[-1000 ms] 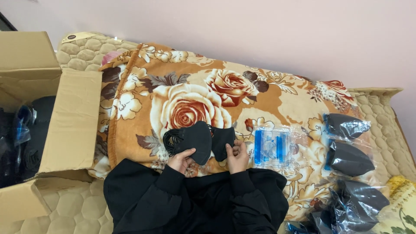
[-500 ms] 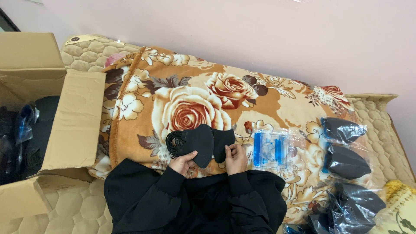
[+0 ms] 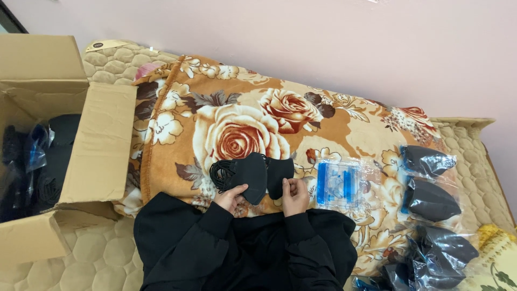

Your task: Unpacking and inspecting black face masks from a cardboard box and plastic bags on a mattress.

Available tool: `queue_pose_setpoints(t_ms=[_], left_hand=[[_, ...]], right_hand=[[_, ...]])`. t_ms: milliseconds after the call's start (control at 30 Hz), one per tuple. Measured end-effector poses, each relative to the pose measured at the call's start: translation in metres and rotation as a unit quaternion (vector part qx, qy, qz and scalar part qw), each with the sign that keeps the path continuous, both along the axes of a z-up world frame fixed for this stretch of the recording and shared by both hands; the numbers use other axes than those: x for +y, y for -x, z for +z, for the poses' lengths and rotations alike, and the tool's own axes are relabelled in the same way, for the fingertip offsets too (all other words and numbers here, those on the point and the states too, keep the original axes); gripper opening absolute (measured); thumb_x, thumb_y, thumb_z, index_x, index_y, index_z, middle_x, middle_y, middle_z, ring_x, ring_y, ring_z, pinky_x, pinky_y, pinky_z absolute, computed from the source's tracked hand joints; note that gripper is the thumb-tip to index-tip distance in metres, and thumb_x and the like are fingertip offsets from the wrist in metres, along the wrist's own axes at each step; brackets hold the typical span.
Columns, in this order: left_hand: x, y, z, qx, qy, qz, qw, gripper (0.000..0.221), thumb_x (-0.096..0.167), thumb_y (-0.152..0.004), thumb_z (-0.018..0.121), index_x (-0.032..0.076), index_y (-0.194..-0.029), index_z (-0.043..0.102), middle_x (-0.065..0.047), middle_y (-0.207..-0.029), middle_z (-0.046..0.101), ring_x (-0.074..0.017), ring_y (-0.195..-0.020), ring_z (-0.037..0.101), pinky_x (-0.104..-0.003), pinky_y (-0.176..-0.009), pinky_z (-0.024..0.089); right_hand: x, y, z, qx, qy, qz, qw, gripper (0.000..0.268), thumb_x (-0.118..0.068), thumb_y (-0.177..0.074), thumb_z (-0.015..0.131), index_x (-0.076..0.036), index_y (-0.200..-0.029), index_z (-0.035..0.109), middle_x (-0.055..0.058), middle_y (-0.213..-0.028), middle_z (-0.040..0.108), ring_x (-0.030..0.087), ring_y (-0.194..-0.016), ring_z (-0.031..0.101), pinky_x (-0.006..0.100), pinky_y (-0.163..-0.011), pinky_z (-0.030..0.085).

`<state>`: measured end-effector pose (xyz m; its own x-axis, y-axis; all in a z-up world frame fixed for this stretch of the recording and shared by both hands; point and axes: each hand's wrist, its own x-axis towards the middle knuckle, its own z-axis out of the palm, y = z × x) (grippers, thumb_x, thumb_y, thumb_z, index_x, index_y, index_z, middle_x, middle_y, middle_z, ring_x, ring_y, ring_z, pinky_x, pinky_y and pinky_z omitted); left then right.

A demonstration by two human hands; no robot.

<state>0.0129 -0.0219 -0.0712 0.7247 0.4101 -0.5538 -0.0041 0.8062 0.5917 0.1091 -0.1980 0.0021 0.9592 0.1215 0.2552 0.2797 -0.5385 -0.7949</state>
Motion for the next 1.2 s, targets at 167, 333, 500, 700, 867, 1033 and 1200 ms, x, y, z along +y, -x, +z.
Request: queue_pose_setpoints(t_ms=[167,333,500,700,867,1033,1200], left_hand=[[-0.004,0.004,0.039,0.023,-0.024,-0.032,0.999,0.091,0.003,-0.078,0.093,-0.003,-0.153,0.043,-0.025,-0.151,0.050,-0.0459,-0.137,0.047,-0.056,-0.112,0.049],[-0.012,0.000,0.025,0.037,-0.047,-0.041,0.997,0.090,0.008,-0.076,0.094,-0.006,-0.152,0.046,-0.027,-0.148,0.054,-0.0480,-0.138,0.046,-0.054,-0.111,0.048],[-0.016,0.002,0.026,0.072,-0.068,-0.041,0.994,0.102,0.009,-0.064,0.103,0.000,-0.151,0.051,-0.025,-0.145,0.058,-0.0447,-0.134,0.052,-0.057,-0.106,0.050],[-0.015,0.006,0.034,0.075,-0.054,-0.061,0.994,0.111,0.012,-0.065,0.103,0.005,-0.157,0.041,-0.022,-0.153,0.050,-0.0444,-0.139,0.046,-0.058,-0.110,0.047],[-0.014,0.008,0.039,0.058,-0.050,-0.043,0.996,0.105,0.007,-0.068,0.100,0.005,-0.156,0.044,-0.022,-0.151,0.052,-0.0468,-0.137,0.047,-0.059,-0.108,0.048],[-0.009,0.003,0.010,0.000,0.014,-0.013,1.000,0.098,-0.003,-0.069,0.096,0.001,-0.153,0.047,-0.026,-0.146,0.055,-0.0452,-0.131,0.055,-0.057,-0.102,0.052],[-0.004,0.013,0.018,-0.024,0.037,-0.037,0.998,0.095,0.005,-0.075,0.097,-0.005,-0.153,0.044,-0.026,-0.155,0.046,-0.0440,-0.139,0.047,-0.054,-0.110,0.047]], right_hand=[[0.007,0.019,0.023,-0.021,-0.047,0.065,0.997,0.013,-0.021,-0.102,0.070,-0.014,-0.092,0.069,0.002,-0.078,0.055,0.017,-0.065,0.061,0.028,-0.053,0.051],[0.022,0.039,0.053,-0.011,-0.072,0.121,0.990,0.018,-0.020,-0.107,0.061,-0.010,-0.113,0.074,0.005,-0.093,0.062,0.015,-0.074,0.062,0.027,-0.055,0.050],[0.036,0.046,0.068,-0.025,0.036,0.158,0.986,0.050,-0.024,-0.107,0.059,-0.005,-0.152,0.050,0.019,-0.131,0.054,0.033,-0.100,0.068,0.039,-0.067,0.061],[0.047,0.064,0.084,-0.165,0.110,0.132,0.971,0.050,-0.017,-0.105,0.061,-0.004,-0.152,0.049,0.022,-0.142,0.049,0.038,-0.113,0.065,0.044,-0.075,0.062],[0.052,0.077,0.087,-0.188,0.065,0.118,0.973,0.034,-0.016,-0.104,0.063,-0.001,-0.135,0.062,0.019,-0.123,0.058,0.036,-0.107,0.065,0.043,-0.078,0.059],[0.052,0.081,0.089,-0.249,0.058,0.147,0.956,0.017,-0.016,-0.102,0.064,-0.010,-0.116,0.071,0.002,-0.095,0.066,0.022,-0.096,0.065,0.031,-0.076,0.056],[0.053,0.088,0.095,-0.265,0.054,0.133,0.954,0.014,-0.010,-0.100,0.063,-0.009,-0.109,0.074,-0.001,-0.080,0.070,0.016,-0.086,0.066,0.025,-0.065,0.056]])
